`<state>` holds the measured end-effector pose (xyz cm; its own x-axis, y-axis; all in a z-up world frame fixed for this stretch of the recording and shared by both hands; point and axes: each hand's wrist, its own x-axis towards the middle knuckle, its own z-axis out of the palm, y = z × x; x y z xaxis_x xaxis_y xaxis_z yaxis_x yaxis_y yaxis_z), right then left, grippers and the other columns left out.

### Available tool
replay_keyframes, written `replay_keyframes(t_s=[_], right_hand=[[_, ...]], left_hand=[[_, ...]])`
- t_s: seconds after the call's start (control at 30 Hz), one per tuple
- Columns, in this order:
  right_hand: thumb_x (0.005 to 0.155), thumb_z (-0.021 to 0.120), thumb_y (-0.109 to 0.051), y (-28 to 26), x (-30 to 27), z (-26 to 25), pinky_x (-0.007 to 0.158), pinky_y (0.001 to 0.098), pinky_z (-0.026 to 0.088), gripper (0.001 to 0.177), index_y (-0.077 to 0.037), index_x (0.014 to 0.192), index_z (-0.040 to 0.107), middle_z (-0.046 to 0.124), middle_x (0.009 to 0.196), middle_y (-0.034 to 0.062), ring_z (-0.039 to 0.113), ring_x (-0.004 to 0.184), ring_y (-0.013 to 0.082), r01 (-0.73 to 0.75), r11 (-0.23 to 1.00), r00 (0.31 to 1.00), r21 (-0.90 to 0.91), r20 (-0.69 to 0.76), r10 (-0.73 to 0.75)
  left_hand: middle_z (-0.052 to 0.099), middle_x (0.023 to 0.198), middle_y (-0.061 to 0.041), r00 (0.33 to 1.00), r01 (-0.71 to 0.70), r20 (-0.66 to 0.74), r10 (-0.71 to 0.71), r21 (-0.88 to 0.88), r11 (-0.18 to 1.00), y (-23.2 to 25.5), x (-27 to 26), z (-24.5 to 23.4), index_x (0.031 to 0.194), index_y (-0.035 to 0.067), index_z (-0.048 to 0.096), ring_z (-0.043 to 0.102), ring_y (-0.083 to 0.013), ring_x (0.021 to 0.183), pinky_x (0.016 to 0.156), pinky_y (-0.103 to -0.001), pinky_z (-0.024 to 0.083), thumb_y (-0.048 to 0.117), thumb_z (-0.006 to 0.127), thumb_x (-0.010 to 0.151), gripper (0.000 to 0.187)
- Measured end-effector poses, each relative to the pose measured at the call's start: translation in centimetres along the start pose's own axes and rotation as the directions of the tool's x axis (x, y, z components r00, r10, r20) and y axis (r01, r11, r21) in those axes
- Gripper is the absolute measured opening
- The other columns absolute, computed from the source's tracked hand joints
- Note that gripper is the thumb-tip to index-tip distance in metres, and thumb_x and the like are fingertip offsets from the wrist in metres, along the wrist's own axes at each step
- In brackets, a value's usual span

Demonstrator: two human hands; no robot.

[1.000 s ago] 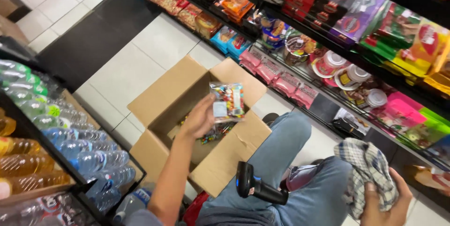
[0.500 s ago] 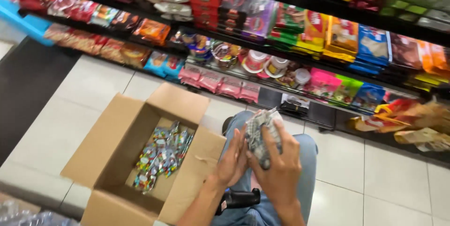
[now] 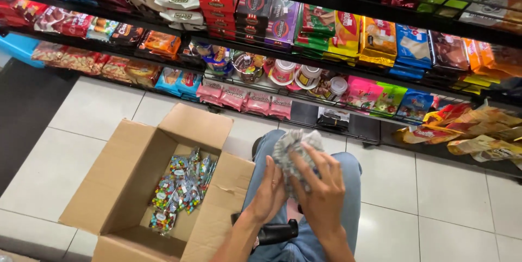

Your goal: Stock candy packages onto grocery store shelves after scanning them with a handheld scanner.

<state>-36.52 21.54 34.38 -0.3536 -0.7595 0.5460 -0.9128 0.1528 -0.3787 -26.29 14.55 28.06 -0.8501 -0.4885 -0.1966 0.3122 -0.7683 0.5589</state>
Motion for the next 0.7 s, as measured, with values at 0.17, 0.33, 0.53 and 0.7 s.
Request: replay_keyframes(t_s=[0.17, 0.33, 0.53, 0.7], right_hand=[[0.074, 0.08, -0.02, 1.5, -0.9, 0.4, 0.096, 0.0445, 0.051, 0.045, -0.024, 0.118, 0.075, 0.066, 0.13, 0.0008, 0.06, 0.116, 0.0297, 0.071, 0.997, 0.994, 0.017, 0.088, -0.072], [0.079, 0.079, -0.018, 1.7, 0.0, 0.4, 0.099, 0.0432, 0.051, 0.044, -0.021, 0.122, 0.074, 0.066, 0.132, 0.002, 0.06, 0.116, 0.029, -0.049, 0.999, 0.999, -0.024, 0.011, 0.049], [0.073, 0.08, -0.02, 1.4, -1.0, 0.6, 0.096, 0.043, 0.05, 0.048, -0.022, 0.121, 0.075, 0.067, 0.129, 0.0027, 0.06, 0.114, 0.0292, 0.064, 0.998, 0.995, 0.026, 0.076, -0.066], [0.076, 0.081, -0.019, 2.7, -0.8, 0.7, 0.096, 0.042, 0.051, 0.046, -0.022, 0.121, 0.075, 0.066, 0.132, 0.0027, 0.06, 0.115, 0.0282, -0.063, 0.998, 0.995, -0.012, 0.078, 0.063]], left_hand=[[0.035, 0.163, -0.019, 0.943, -0.306, 0.142, 0.301, 0.014, 0.952, 0.9, -0.4, 0.0, 0.169, 0.009, 0.019, 0.031, -0.032, 0.154, 0.128, -0.047, 0.02, 0.068, 0.023, 0.11, 0.084], [0.032, 0.165, -0.003, 0.998, -0.063, 0.001, 0.063, 0.0, 0.998, -0.9, -0.3, -0.8, 0.165, 0.021, 0.015, 0.031, -0.021, 0.15, 0.121, -0.049, 0.027, 0.07, 0.022, 0.096, 0.084], [0.04, 0.159, -0.007, 0.99, -0.14, 0.014, 0.14, 0.023, 0.99, -0.1, -0.4, -0.5, 0.161, 0.013, 0.027, 0.038, -0.0204, 0.146, 0.122, -0.044, 0.026, 0.068, 0.023, 0.101, 0.082], [0.047, 0.144, -0.016, 0.982, -0.166, 0.075, 0.173, -0.096, 0.982, -2.8, 0.0, -3.2, 0.144, -0.001, 0.039, 0.045, -0.0266, 0.135, 0.114, -0.052, 0.034, 0.066, 0.02, 0.114, 0.076]])
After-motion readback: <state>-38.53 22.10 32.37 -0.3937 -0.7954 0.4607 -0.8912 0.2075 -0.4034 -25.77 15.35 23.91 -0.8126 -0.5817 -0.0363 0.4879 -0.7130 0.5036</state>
